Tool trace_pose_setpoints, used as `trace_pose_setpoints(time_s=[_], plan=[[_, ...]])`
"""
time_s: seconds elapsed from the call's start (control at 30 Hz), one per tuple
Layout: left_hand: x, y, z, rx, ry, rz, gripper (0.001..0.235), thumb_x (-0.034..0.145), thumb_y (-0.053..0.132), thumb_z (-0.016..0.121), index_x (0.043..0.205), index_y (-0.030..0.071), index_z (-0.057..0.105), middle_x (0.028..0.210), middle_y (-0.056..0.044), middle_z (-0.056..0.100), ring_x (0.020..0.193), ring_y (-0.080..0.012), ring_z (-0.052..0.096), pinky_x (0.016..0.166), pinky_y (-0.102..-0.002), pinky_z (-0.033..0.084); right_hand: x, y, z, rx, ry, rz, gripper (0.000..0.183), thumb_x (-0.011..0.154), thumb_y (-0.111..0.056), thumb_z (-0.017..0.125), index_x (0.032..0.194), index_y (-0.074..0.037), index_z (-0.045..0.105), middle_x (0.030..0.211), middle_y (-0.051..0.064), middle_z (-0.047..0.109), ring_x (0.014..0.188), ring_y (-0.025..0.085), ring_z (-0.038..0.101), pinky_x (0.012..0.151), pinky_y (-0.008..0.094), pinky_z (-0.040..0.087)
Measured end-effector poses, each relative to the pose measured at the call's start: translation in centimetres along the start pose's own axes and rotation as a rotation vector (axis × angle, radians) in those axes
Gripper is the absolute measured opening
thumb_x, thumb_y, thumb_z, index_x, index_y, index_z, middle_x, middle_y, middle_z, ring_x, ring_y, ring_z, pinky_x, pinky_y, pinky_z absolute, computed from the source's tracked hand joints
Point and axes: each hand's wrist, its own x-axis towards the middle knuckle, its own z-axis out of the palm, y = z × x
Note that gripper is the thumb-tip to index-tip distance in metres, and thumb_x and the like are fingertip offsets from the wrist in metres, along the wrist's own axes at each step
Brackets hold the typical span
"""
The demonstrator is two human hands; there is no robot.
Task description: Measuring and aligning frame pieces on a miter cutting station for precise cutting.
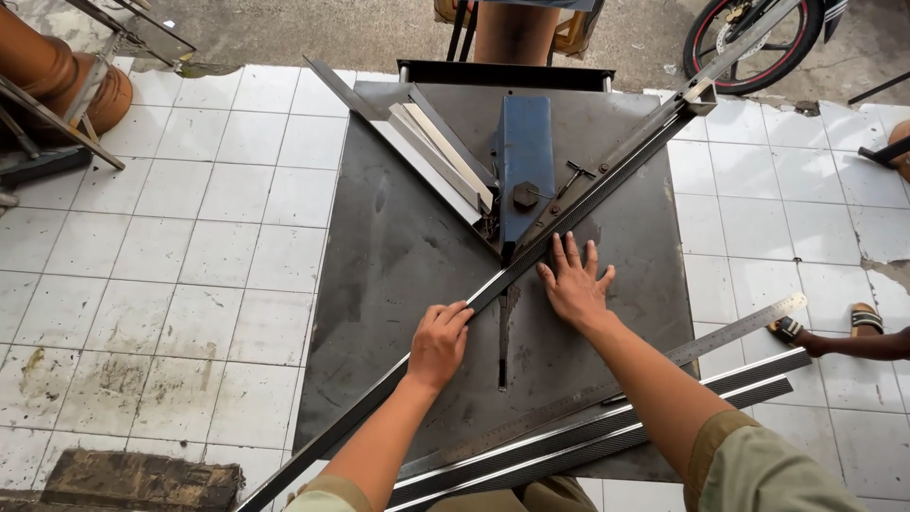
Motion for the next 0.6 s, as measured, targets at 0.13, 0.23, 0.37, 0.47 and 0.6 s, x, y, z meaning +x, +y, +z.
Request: trace_pose_setpoints(time_s=[0.13,0.23,0.37,0.47,0.6], plan=[[1.7,0.2,1.2,-0.028,-0.022,-0.012,0.035,0.103,0.014,0.076,0.138,0.019,0.077,0.137,-0.002,0.076,0.119,-0.0245,0.07,0.097,-0.037,0.061,1.4,0.4,-1.3,0.021,-0.009,0.037,0.074,0.119,-0.07,0.025,0.184,-0.037,0.015,0.193,-0.002,0.01,0.174,0.04,0.002,0.126,0.083,0.006],[3.1,0.7,0.8,-0.047,-0.055,-0.023,0.036,0.102,0.015,0.077,0.138,0.021,0.078,0.137,-0.002,0.077,0.119,-0.0242,0.072,0.097,-0.037,0.063,3.1,0.9,-1.7,0.043,-0.012,0.065,0.077,0.118,-0.074,0.022,0.184,-0.036,0.014,0.192,0.001,0.01,0.174,0.042,0.002,0.125,0.086,0.007],[3.3,1.9,-1.1,-0.194,-0.059,-0.297,0.038,0.094,0.022,0.086,0.13,0.016,0.078,0.12,-0.005,0.076,0.11,-0.0306,0.075,0.093,-0.044,0.064,3.0,1.4,-1.5,0.136,-0.049,0.06,0.081,0.116,-0.078,0.024,0.184,-0.037,0.007,0.193,0.001,0.002,0.174,0.043,-0.007,0.123,0.088,-0.003],[3.5,2.5,-2.2,-0.297,-0.05,-0.496,0.034,0.084,0.017,0.095,0.113,0.014,0.076,0.097,-0.003,0.074,0.095,-0.0303,0.077,0.086,-0.043,0.064,1.9,1.0,-2.5,0.228,-0.06,0.035,0.083,0.116,-0.076,0.028,0.184,-0.034,0.006,0.193,0.001,0.001,0.174,0.042,-0.011,0.124,0.087,-0.01],[2.7,3.7,-2.6,-0.28,-0.035,-0.47,0.028,0.081,0.008,0.095,0.091,0.019,0.071,0.083,0.003,0.069,0.084,-0.0253,0.077,0.077,-0.039,0.064,0.1,1.0,-2.3,0.26,-0.053,-0.003,0.083,0.118,-0.07,0.033,0.185,-0.028,0.005,0.193,0.0,0.004,0.175,0.038,-0.011,0.128,0.082,-0.013]])
